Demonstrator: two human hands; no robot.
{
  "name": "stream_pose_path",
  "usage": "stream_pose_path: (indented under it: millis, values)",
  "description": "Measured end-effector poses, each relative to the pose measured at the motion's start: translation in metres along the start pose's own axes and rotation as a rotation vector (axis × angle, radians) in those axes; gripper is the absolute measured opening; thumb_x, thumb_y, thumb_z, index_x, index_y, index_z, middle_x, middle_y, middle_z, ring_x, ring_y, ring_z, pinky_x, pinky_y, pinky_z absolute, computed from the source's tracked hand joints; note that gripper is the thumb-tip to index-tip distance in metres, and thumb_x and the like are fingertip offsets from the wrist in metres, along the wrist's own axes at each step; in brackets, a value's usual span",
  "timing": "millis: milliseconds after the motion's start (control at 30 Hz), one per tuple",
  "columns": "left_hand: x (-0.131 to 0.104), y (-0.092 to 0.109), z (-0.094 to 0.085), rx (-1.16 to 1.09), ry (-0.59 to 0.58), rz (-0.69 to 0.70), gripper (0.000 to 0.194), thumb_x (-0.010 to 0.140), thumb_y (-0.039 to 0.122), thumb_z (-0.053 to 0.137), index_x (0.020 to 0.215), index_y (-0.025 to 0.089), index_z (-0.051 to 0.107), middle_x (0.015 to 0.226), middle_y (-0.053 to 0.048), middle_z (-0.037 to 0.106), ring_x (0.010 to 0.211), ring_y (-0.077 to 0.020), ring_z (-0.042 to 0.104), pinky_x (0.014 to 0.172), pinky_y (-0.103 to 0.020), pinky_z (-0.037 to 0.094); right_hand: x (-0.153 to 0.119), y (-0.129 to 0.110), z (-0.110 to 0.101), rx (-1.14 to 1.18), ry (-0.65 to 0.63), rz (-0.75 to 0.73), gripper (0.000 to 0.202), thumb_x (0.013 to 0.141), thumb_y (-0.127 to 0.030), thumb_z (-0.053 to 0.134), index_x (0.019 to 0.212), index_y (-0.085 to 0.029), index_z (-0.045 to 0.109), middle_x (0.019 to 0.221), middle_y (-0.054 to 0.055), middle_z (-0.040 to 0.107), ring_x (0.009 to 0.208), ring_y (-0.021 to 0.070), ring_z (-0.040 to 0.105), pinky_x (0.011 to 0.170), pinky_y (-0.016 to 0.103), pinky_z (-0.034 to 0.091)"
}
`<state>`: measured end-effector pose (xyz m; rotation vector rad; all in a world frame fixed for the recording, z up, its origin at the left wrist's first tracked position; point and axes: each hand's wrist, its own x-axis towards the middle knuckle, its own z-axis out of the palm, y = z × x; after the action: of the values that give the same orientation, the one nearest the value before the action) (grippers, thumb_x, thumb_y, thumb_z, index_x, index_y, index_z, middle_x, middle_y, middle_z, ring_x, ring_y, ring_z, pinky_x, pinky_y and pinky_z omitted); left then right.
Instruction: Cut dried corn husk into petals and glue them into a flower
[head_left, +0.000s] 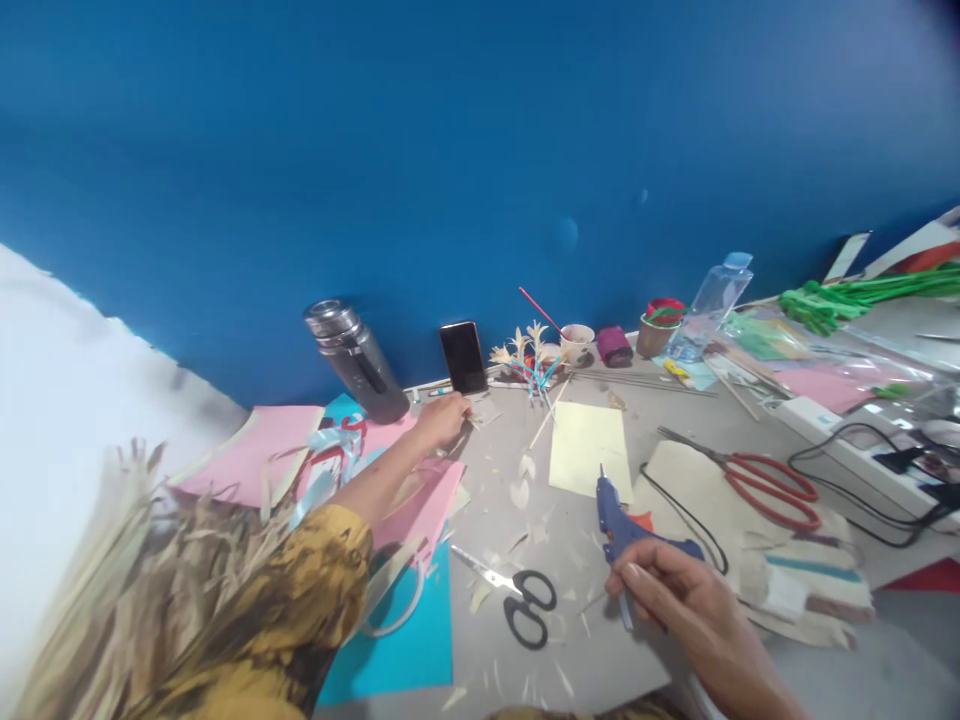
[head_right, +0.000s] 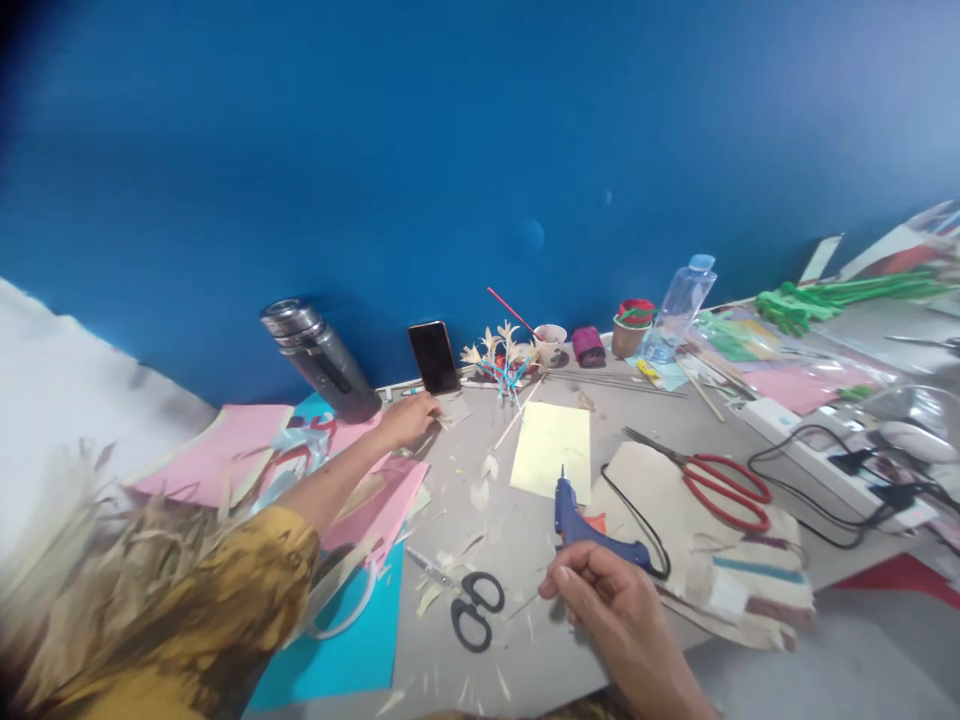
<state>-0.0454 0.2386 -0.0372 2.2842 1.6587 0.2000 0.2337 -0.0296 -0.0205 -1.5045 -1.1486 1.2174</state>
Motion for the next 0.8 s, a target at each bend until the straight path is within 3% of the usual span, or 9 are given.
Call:
stream_pose_path:
  millis: [100, 233, 400, 467, 533, 633, 733, 800]
  values:
    - [-0.002, 0.002, -0.003, -0.146, 0.043, -0.002, 0.008, 0.075, 0.013, 0.06, 0.072, 0.019, 0.064, 0.088, -0.006, 0.068, 0.093, -0.0227, 0.061, 0.081, -0.031, 0.045, 0.003, 0.005, -0.001, 0.004, -0.016, -0.033, 0.048, 0.082, -0.063, 0.063, 0.073, -0.016, 0.069, 0.066, 0.004, 0.064, 0.055, 0.0135, 0.051, 0.051, 0.023, 0.043]
    - [-0.021, 0.015, -0.025, -0.428, 0.123, 0.025, 0.005, 0.079, 0.021, 0.059, 0.076, 0.018, 0.058, 0.067, -0.003, 0.062, 0.068, -0.0179, 0.059, 0.067, -0.029, 0.047, 0.007, 0.008, -0.001, 0.042, 0.006, -0.06, 0.047, 0.082, -0.062, 0.065, 0.072, -0.016, 0.069, 0.064, 0.004, 0.065, 0.051, 0.013, 0.051, 0.047, 0.023, 0.042]
    - [-0.087, 0.049, -0.059, -0.778, 0.217, 0.07, 0.023, 0.082, 0.036, 0.063, 0.093, 0.016, 0.062, 0.081, -0.005, 0.067, 0.063, -0.0147, 0.062, 0.056, -0.027, 0.048, 0.012, -0.001, 0.007, 0.108, 0.168, -0.159, 0.043, 0.08, -0.059, 0.069, 0.083, -0.017, 0.074, 0.076, 0.009, 0.073, 0.054, 0.0166, 0.058, 0.052, 0.028, 0.051]
    - [-0.118, 0.066, -0.063, -1.15, 0.23, 0.037, 0.023, 0.074, 0.031, 0.075, 0.089, 0.015, 0.066, 0.083, -0.006, 0.068, 0.06, -0.0129, 0.061, 0.054, -0.025, 0.046, 0.014, -0.009, 0.011, 0.076, 0.239, -0.241, 0.037, 0.084, -0.055, 0.067, 0.091, -0.019, 0.075, 0.078, 0.008, 0.075, 0.056, 0.0178, 0.06, 0.055, 0.029, 0.054]
    - [-0.141, 0.082, -0.06, -1.35, 0.243, 0.014, 0.021, 0.069, 0.028, 0.082, 0.078, 0.014, 0.068, 0.078, -0.006, 0.069, 0.059, -0.0126, 0.062, 0.054, -0.024, 0.046, 0.015, -0.02, 0.015, -0.013, 0.27, -0.384, 0.027, 0.089, -0.046, 0.065, 0.093, -0.021, 0.075, 0.079, 0.007, 0.076, 0.059, 0.018, 0.063, 0.058, 0.028, 0.056]
    - [-0.16, 0.1, -0.046, -1.505, 0.328, -0.021, 0.023, 0.064, 0.028, 0.086, 0.073, 0.013, 0.07, 0.076, -0.006, 0.07, 0.061, -0.0149, 0.064, 0.053, -0.025, 0.045, 0.018, -0.034, 0.021, -0.176, 0.226, -0.752, 0.014, 0.093, -0.027, 0.062, 0.097, -0.024, 0.075, 0.089, 0.006, 0.078, 0.074, 0.02, 0.07, 0.071, 0.03, 0.058]
    - [-0.163, 0.11, -0.031, -1.593, 0.406, -0.023, 0.024, 0.061, 0.025, 0.089, 0.07, 0.014, 0.069, 0.074, -0.004, 0.071, 0.059, -0.0118, 0.062, 0.053, -0.023, 0.043, 0.02, -0.041, 0.026, -0.296, 0.113, -1.081, 0.028, 0.093, -0.011, 0.057, 0.113, -0.024, 0.072, 0.1, 0.007, 0.077, 0.088, 0.0218, 0.071, 0.082, 0.034, 0.057]
    - [-0.163, 0.115, -0.025, -1.669, 0.415, -0.029, 0.027, 0.059, 0.024, 0.09, 0.07, 0.015, 0.067, 0.071, -0.002, 0.069, 0.057, -0.0099, 0.059, 0.053, -0.021, 0.042, 0.02, -0.042, 0.029, -0.35, 0.05, -1.168, 0.037, 0.093, -0.006, 0.053, 0.124, -0.023, 0.067, 0.107, 0.01, 0.075, 0.091, 0.0223, 0.07, 0.082, 0.035, 0.057]
